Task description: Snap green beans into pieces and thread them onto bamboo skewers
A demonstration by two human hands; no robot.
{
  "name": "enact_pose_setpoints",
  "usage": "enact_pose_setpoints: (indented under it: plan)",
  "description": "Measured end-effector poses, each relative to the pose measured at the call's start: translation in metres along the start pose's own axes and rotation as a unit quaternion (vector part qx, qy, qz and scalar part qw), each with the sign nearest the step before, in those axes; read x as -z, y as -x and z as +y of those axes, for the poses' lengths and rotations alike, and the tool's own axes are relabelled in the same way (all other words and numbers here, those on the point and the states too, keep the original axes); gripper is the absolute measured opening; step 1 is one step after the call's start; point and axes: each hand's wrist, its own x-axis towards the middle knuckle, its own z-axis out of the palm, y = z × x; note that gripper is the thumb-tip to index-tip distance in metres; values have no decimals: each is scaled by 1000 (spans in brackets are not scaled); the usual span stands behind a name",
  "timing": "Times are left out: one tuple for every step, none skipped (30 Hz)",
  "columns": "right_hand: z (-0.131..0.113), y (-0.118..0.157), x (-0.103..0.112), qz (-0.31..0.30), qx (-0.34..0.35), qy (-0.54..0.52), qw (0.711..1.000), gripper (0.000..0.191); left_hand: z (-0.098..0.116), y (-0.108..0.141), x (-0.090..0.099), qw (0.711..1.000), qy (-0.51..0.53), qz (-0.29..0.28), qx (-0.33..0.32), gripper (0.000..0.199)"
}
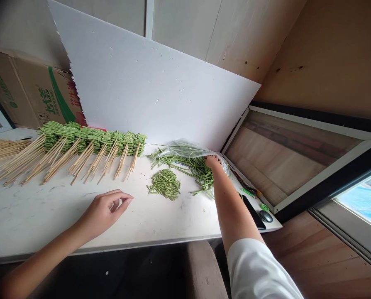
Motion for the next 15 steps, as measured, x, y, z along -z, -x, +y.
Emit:
enact_pose_setpoints:
  plan:
    - [-1,1,1,-4,-2,3,1000,34,0,0,1,1000,-1,3,2,27]
    - [-2,2,1,-7,-5,6,1000,33,-1,0,1,1000,-1,4,3,27]
    - [-2,4,2,-8,-6,8,1000,32,-1,0,1,1000,-2,5,4,27]
    - [-3,5,3,-9,-7,11,1000,31,-2,0,1,1000,-3,5,4,27]
    - [-3,7,3,-9,-7,14,1000,29,-3,0,1,1000,-4,4,4,27]
    - [-4,8,4,-9,-5,16,1000,28,-3,0,1,1000,-4,3,3,26]
    - [-4,10,4,-8,-3,18,1000,27,-4,0,1,1000,-4,2,3,26]
    - [-5,11,4,-8,-1,20,1000,27,-5,0,1,1000,-3,3,4,27]
    - [-6,13,4,-6,2,22,1000,27,-5,0,1,1000,-3,4,5,27]
    - [-6,14,5,-4,3,24,1000,28,-6,0,2,1000,-2,6,5,27]
    - [-7,15,5,-3,4,26,1000,28,-6,-1,2,1000,-2,7,5,27]
    - [-7,17,6,-1,3,28,1000,27,-6,-1,2,1000,-1,9,5,26]
    - [-7,18,6,1,2,30,1000,27,-6,-1,3,1000,-1,10,4,26]
    - [-8,19,7,3,1,31,1000,26,-6,-1,3,1000,-1,10,3,26]
    - [-7,20,8,5,-1,32,999,26,-6,-1,4,1000,-1,9,3,26]
